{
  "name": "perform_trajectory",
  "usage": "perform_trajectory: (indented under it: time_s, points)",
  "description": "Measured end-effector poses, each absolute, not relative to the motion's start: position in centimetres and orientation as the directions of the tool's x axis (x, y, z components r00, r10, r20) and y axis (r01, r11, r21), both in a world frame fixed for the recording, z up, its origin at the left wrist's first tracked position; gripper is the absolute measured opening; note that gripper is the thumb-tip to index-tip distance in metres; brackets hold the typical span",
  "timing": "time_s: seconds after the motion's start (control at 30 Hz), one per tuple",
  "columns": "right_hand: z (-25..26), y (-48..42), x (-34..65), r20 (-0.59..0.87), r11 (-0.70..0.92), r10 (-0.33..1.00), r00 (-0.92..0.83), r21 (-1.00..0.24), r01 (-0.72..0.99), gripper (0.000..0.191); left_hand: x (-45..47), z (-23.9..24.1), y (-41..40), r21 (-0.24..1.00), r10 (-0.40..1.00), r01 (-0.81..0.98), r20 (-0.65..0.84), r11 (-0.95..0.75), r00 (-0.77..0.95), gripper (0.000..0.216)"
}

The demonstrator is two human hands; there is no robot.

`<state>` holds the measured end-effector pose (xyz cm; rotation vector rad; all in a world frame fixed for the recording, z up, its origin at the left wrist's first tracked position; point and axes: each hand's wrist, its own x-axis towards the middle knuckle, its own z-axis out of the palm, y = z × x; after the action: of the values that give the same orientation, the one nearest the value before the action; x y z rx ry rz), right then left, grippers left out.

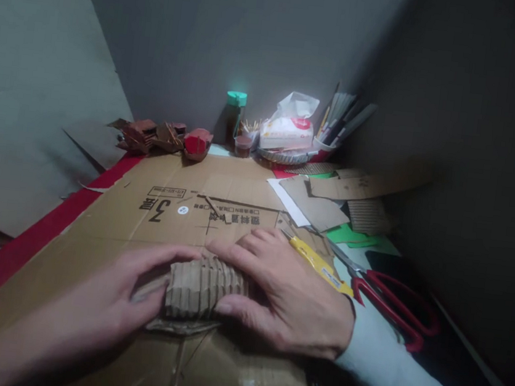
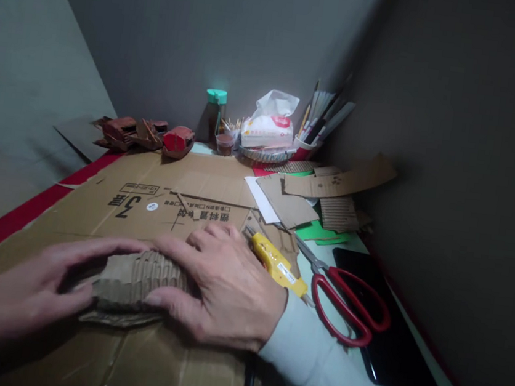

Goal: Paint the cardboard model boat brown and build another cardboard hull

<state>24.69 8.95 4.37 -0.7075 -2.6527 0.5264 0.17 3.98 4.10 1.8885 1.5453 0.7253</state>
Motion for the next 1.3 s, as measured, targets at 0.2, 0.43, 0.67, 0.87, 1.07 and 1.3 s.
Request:
perform_trajectory:
  time_s: [0.2, 0.43, 0.67, 0.87, 1.07, 1.3]
  points:
    - [5.0, 8.4, 24.6, 0.210, 0.815, 0.542, -0.814, -0.368, 0.448, 0.057, -2.0, 2.0, 3.6, 0.710, 0.968, 0.686, -0.025, -0.160, 0.251, 0.045]
    - [4.3, 8.3, 24.5, 0.240, 0.793, 0.554, -0.797, -0.443, 0.418, 0.063, -0.4, 2.1, 4.6, 0.696, 0.965, 0.672, 0.137, -0.253, 0.222, 0.028]
    - [4.0, 8.6, 24.3, 0.211, 0.747, 0.607, -0.766, -0.481, 0.459, 0.073, 0.9, 3.3, 5.0, 0.693, 0.965, 0.680, 0.094, -0.240, 0.244, 0.022]
    - [4.0, 8.6, 24.5, 0.279, 0.774, 0.583, -0.763, -0.476, 0.418, 0.061, 1.2, 3.2, 4.8, 0.690, 0.979, 0.697, 0.088, -0.195, 0.187, 0.030]
    - [5.0, 8.7, 25.0, 0.464, 0.819, 0.562, -0.684, -0.427, 0.383, 0.046, 2.0, 3.8, 3.9, 0.701, 0.985, 0.698, 0.168, -0.144, 0.034, 0.034]
    - [5.4, 8.7, 25.3, 0.617, 0.854, 0.519, -0.591, -0.345, 0.389, 0.032, -0.5, 3.8, 4.8, 0.522, 0.989, 0.840, 0.096, -0.146, 0.113, 0.041]
